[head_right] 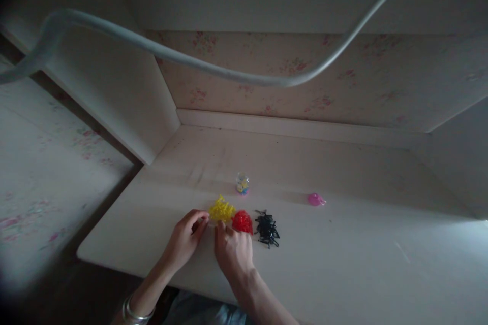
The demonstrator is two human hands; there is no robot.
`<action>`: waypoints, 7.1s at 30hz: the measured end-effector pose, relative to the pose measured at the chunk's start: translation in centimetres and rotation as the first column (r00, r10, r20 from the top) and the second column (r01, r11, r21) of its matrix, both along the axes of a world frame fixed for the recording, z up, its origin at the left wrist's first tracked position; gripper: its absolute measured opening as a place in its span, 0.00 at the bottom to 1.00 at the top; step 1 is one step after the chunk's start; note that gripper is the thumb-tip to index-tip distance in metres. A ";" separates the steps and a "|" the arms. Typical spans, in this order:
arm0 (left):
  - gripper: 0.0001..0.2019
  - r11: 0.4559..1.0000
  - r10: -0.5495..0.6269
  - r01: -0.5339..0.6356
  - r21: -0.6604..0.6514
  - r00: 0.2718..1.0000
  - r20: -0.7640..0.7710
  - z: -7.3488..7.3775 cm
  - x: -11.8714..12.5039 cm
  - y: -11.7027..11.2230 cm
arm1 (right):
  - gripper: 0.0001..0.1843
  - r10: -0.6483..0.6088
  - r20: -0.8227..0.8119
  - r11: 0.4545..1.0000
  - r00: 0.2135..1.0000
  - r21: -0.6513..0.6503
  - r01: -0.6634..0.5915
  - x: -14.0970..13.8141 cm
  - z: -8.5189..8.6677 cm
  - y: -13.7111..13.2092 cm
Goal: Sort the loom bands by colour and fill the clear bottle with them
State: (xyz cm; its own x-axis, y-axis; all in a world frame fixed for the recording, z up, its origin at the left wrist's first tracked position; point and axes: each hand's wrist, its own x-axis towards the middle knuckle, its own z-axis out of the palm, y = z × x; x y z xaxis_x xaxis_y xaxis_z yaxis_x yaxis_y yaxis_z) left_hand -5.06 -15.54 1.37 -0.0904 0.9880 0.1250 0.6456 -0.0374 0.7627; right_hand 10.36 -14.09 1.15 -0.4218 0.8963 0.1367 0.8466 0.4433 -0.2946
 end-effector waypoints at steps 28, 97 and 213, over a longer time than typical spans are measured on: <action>0.10 0.999 -0.005 0.016 0.051 0.975 -0.221 -1.3 -0.4 0.1 | 0.18 -0.146 -0.509 0.969 0.848 -0.247 0.019 1.9 3.0 1.2; 0.14 0.967 -0.107 0.086 0.242 0.991 0.076 7.6 6.0 10.4 | 0.12 -0.014 -0.025 0.999 1.000 0.034 0.015 3.2 0.1 0.2; 0.10 0.995 0.062 -0.031 0.090 0.932 -0.358 -1.1 0.9 -1.5 | 0.19 -0.172 -0.371 0.980 0.913 -0.155 0.121 4.0 1.9 -0.3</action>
